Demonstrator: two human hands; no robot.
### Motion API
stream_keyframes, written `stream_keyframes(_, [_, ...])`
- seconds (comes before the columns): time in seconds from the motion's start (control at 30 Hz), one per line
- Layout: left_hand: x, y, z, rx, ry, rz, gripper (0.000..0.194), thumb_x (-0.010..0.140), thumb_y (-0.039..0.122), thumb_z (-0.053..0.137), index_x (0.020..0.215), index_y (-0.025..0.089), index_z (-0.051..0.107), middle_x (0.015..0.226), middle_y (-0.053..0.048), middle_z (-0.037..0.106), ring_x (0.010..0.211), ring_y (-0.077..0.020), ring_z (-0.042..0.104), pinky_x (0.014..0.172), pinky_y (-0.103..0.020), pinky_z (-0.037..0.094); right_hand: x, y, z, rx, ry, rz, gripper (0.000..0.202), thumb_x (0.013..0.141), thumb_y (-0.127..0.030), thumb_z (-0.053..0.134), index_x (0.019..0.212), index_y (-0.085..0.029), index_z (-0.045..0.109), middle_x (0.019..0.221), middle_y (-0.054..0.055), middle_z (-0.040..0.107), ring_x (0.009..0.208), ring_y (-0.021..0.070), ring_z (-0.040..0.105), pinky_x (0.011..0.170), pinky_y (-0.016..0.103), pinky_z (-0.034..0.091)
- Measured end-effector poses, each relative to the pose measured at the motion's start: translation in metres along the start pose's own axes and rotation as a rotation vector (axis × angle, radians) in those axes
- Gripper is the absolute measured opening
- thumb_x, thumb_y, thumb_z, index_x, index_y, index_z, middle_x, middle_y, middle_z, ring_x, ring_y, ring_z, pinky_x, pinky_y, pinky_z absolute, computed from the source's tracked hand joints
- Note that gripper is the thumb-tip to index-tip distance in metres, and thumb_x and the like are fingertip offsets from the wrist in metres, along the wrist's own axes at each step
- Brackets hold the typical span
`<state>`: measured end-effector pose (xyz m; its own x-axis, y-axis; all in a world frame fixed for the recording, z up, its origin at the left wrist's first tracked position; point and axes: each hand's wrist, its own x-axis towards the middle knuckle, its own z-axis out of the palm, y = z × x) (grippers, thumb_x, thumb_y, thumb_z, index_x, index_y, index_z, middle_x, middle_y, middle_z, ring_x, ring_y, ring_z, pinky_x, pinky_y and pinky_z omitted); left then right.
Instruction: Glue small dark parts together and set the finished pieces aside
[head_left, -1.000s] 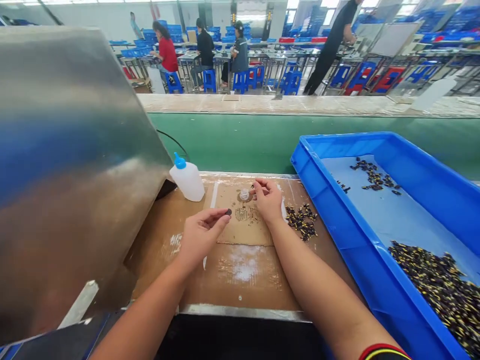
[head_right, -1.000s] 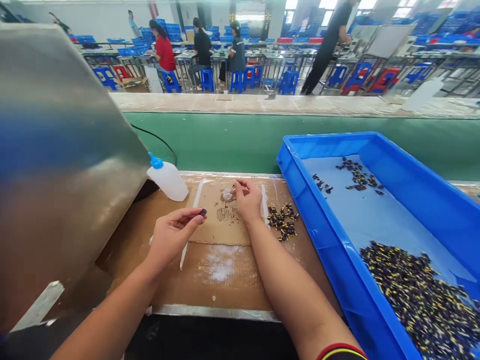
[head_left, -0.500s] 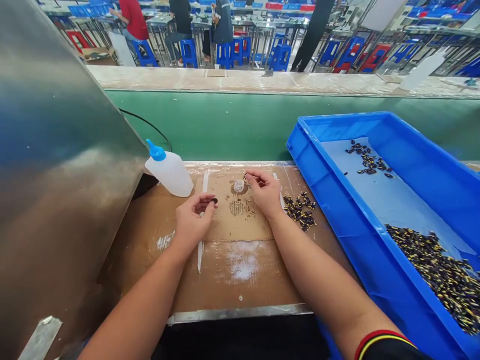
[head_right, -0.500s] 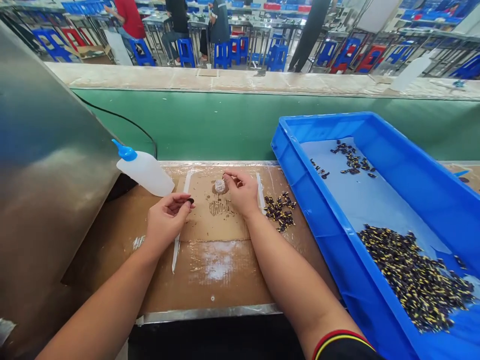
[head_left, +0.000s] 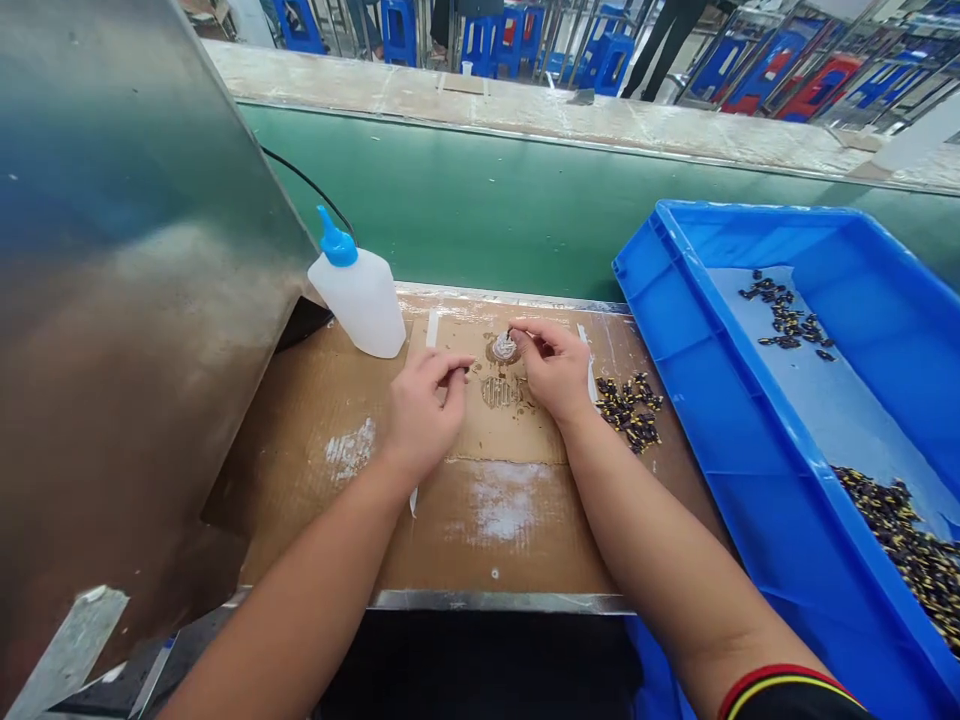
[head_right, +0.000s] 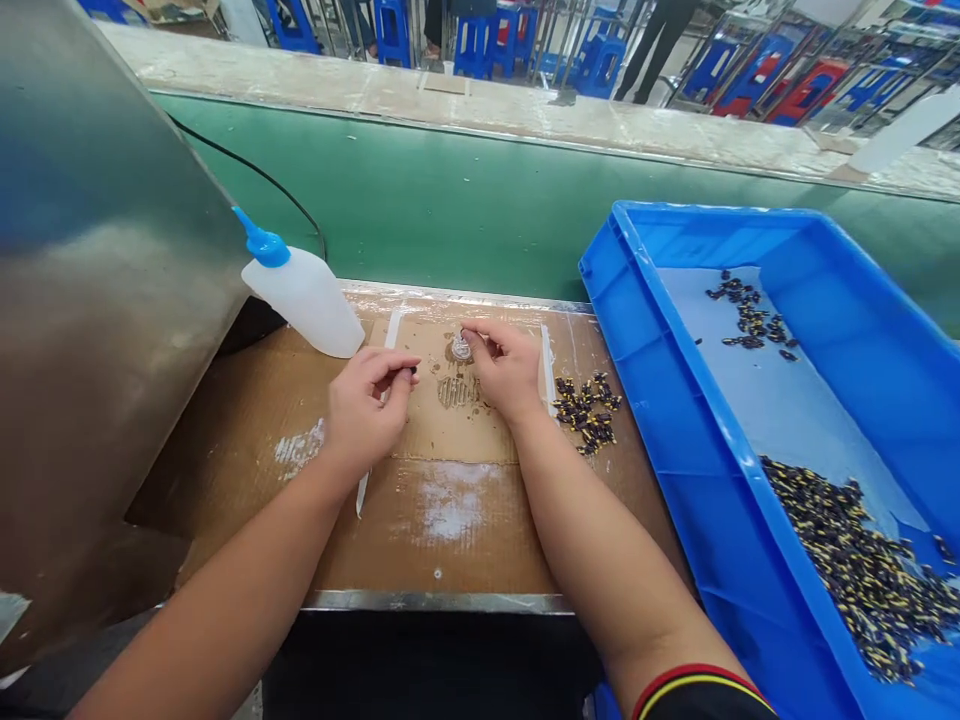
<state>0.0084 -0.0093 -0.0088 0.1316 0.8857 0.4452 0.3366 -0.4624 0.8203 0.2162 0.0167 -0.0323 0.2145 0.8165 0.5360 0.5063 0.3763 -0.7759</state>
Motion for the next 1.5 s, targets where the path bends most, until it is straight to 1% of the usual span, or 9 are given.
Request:
stream_keyframes(0.2, [-0.005,0.054,0.01,-0.163,-0.004,-0.013,0.019,0.096,0.013,0.061,0.104,0.021,0.077,0.102,-0.006,0.071,0.09,-0.0153,0.068,0.08,-0.028,0.056,-0.002,0.005,0.001,0.032,0.011,0.03,0.016,0.096,-0.034,0.07,0.105,-0.025,0.08,0.094,0.002,0.077,0.065,0.014,0.057,0.063,0.031,0.048])
stream_keyframes(0.3, [-0.003,0.066,0.017,-0.231,-0.056,0.035,0.023,0.097,0.014,0.06,0.109,0.024,0.077,0.107,-0.006,0.072,0.099,-0.0164,0.068,0.087,-0.029,0.056,-0.002,0.005,0.002,0.053,-0.002,0.067,0.019,0.095,-0.036,0.07,0.105,-0.024,0.08,0.09,0.002,0.076,0.063,0.0142,0.056,0.061,0.03,0.047])
stream_keyframes(0.37, [0.0,0.058,0.023,-0.278,-0.027,-0.031,0.023,0.096,0.015,0.062,0.112,0.023,0.076,0.109,-0.007,0.074,0.1,-0.017,0.069,0.09,-0.03,0.057,-0.001,0.004,0.001,0.051,-0.006,0.061,0.019,0.094,-0.036,0.069,0.104,-0.023,0.08,0.092,0.003,0.077,0.065,0.0147,0.058,0.062,0.03,0.048])
stream_keyframes(0.5, [0.006,0.022,0.03,-0.469,0.086,-0.382,0.018,0.088,0.02,0.072,0.105,0.016,0.076,0.095,-0.008,0.076,0.085,-0.0173,0.072,0.084,-0.03,0.06,0.0,0.002,0.0,0.045,0.0,0.021,0.018,0.095,-0.034,0.069,0.102,-0.023,0.08,0.095,0.004,0.078,0.066,0.0145,0.058,0.064,0.03,0.048])
stream_keyframes(0.57, [0.007,0.009,0.028,-0.542,0.123,-0.461,0.018,0.086,0.023,0.075,0.102,0.014,0.075,0.089,-0.007,0.074,0.079,-0.0163,0.071,0.08,-0.03,0.061,0.0,0.002,-0.001,0.054,-0.002,0.011,0.017,0.095,-0.033,0.069,0.103,-0.023,0.081,0.095,0.003,0.078,0.066,0.0144,0.058,0.064,0.031,0.048])
stream_keyframes(0.83, [0.007,0.003,0.024,-0.53,0.143,-0.496,0.021,0.09,0.028,0.071,0.108,0.018,0.077,0.085,-0.005,0.07,0.073,-0.0117,0.066,0.07,-0.023,0.057,-0.001,-0.001,-0.002,0.028,-0.023,-0.022,0.015,0.095,-0.027,0.07,0.105,-0.027,0.081,0.097,0.001,0.079,0.066,0.0146,0.058,0.066,0.032,0.05])
stream_keyframes(1.2, [0.008,0.002,0.023,-0.471,0.149,-0.477,0.022,0.091,0.029,0.071,0.11,0.019,0.078,0.089,-0.006,0.071,0.076,-0.0129,0.063,0.064,-0.021,0.054,-0.001,-0.003,-0.002,-0.024,-0.038,-0.035,0.014,0.096,-0.025,0.07,0.103,-0.026,0.081,0.101,0.002,0.079,0.073,0.0159,0.064,0.069,0.033,0.052])
stream_keyframes(1.37, [0.008,0.0,0.024,-0.495,0.147,-0.485,0.022,0.092,0.028,0.07,0.11,0.018,0.078,0.083,-0.005,0.071,0.074,-0.0128,0.065,0.07,-0.024,0.058,-0.001,0.002,0.0,0.001,-0.018,-0.017,0.014,0.096,-0.029,0.07,0.104,-0.025,0.08,0.099,0.003,0.079,0.073,0.0154,0.064,0.067,0.033,0.051])
stream_keyframes(1.5, [0.008,0.0,0.025,-0.544,0.158,-0.499,0.021,0.092,0.026,0.071,0.109,0.018,0.079,0.089,-0.007,0.074,0.078,-0.014,0.07,0.079,-0.028,0.061,-0.002,-0.001,-0.002,0.02,0.008,0.018,0.016,0.097,-0.032,0.069,0.106,-0.023,0.079,0.097,0.003,0.078,0.071,0.0158,0.064,0.065,0.033,0.051])
